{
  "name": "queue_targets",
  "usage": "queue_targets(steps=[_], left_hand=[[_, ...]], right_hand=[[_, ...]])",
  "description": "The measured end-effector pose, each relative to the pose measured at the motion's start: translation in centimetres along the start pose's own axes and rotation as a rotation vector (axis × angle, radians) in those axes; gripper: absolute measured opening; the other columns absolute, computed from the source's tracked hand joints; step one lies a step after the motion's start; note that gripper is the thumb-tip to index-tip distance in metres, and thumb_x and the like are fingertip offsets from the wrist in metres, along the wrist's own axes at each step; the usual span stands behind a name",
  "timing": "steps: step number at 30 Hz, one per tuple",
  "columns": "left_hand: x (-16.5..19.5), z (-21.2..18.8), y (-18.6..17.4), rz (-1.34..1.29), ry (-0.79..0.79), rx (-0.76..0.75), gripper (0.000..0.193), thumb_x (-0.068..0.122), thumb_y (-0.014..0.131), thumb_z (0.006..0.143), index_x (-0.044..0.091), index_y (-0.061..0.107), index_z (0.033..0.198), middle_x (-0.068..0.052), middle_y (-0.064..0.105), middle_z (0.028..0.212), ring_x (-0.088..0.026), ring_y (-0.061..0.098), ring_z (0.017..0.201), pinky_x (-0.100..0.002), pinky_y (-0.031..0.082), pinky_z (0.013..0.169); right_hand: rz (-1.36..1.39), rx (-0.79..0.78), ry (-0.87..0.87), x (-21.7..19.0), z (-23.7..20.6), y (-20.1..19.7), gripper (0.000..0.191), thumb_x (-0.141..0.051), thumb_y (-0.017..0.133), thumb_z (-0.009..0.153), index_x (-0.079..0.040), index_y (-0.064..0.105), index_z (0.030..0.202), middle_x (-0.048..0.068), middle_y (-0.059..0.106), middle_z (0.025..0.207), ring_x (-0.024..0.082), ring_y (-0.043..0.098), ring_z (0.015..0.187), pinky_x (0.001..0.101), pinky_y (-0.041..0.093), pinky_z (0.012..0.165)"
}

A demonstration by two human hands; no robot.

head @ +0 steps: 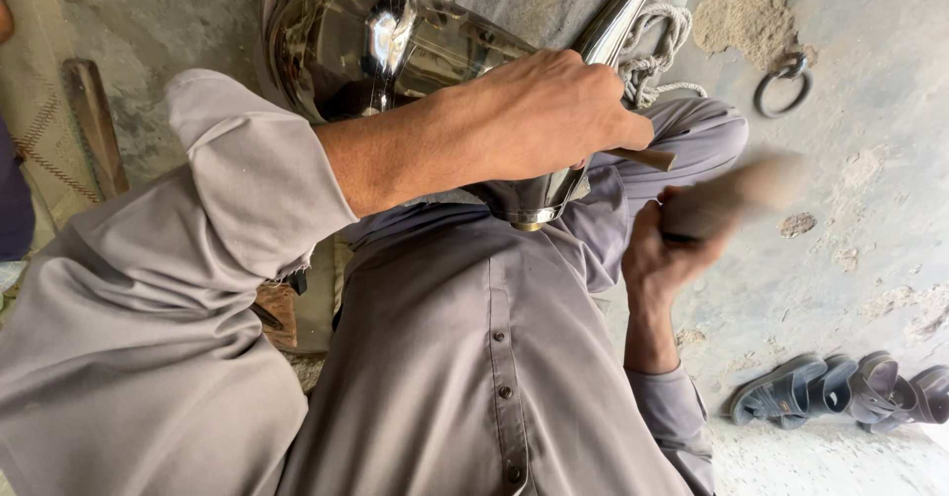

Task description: The person sits cross-legged and uses a wooden mallet and metal chisel to hammer a decorative pattern into a polished metal vessel. They repeatedly strike the chisel along the vessel's body and spout, occasionally repositioning the tool and inspecting the surface.

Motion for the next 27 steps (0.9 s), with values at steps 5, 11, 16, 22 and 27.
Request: queue_targets(steps=[5,11,16,22,27], left_hand=[[-0.2,-0.6,-1.6,-0.088,0.047,0.248,0.025,0.007,0.062,0.096,0.004,0.068,0.12,-0.013,0.068,0.076,-0.022,0.076,0.07,-0.029,0.063,0.055],[-2.2,-1.7,-1.5,-0.136,-0.02,0.408,0.023,0.002,0.059,0.102,-0.001,0.064,0.124,-0.019,0.067,0.083,-0.025,0.077,0.077,-0.025,0.063,0.051],[-4.2,-2.9,-0.3,-0.267,-0.232,0.397,0.025,0.006,0.06,0.106,-0.002,0.059,0.13,-0.018,0.064,0.081,-0.017,0.072,0.063,-0.028,0.052,0.032],[-3.8,-6.3,-1.5,-0.262,-0.273,0.689,0.038,0.013,0.072,0.098,0.0,0.056,0.13,-0.01,0.061,0.084,-0.014,0.059,0.06,-0.024,0.053,0.043],[-3.5,-8.1,-1.2,-0.226,-0.318,0.796,0.039,0.019,0.075,0.101,0.001,0.054,0.129,-0.012,0.06,0.089,-0.016,0.061,0.065,-0.025,0.055,0.047]], right_hand=[[0.064,-0.122,0.041,-0.1,2.1,0.7,0.046,0.003,0.07,0.087,0.003,0.05,0.128,0.014,0.067,0.106,0.021,0.069,0.098,0.0379,0.06,0.093],[0.051,-0.434,-0.121,-2.7,8.9,1.9,0.04,0.001,0.066,0.09,0.001,0.051,0.127,0.015,0.069,0.094,0.021,0.07,0.075,0.0307,0.061,0.066],[-0.2,-0.567,-0.218,-6.6,12.1,4.1,0.036,0.008,0.058,0.087,0.005,0.05,0.122,0.015,0.064,0.096,0.022,0.065,0.071,0.0301,0.058,0.065],[-0.511,-0.682,-0.454,-13.5,14.0,8.3,0.04,0.005,0.059,0.087,0.005,0.05,0.125,0.017,0.068,0.092,0.022,0.07,0.077,0.0335,0.058,0.066],[-0.78,-0.76,-0.662,-16.6,13.4,9.5,0.041,0.01,0.061,0.081,0.006,0.061,0.122,0.02,0.071,0.094,0.028,0.072,0.078,0.0394,0.058,0.068]])
Point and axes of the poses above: each hand's wrist, its own z-axis towards the middle knuckle, its own y-axis out of the palm, x = y × z, the point moved 10 cm from there along z, towards the middle knuckle
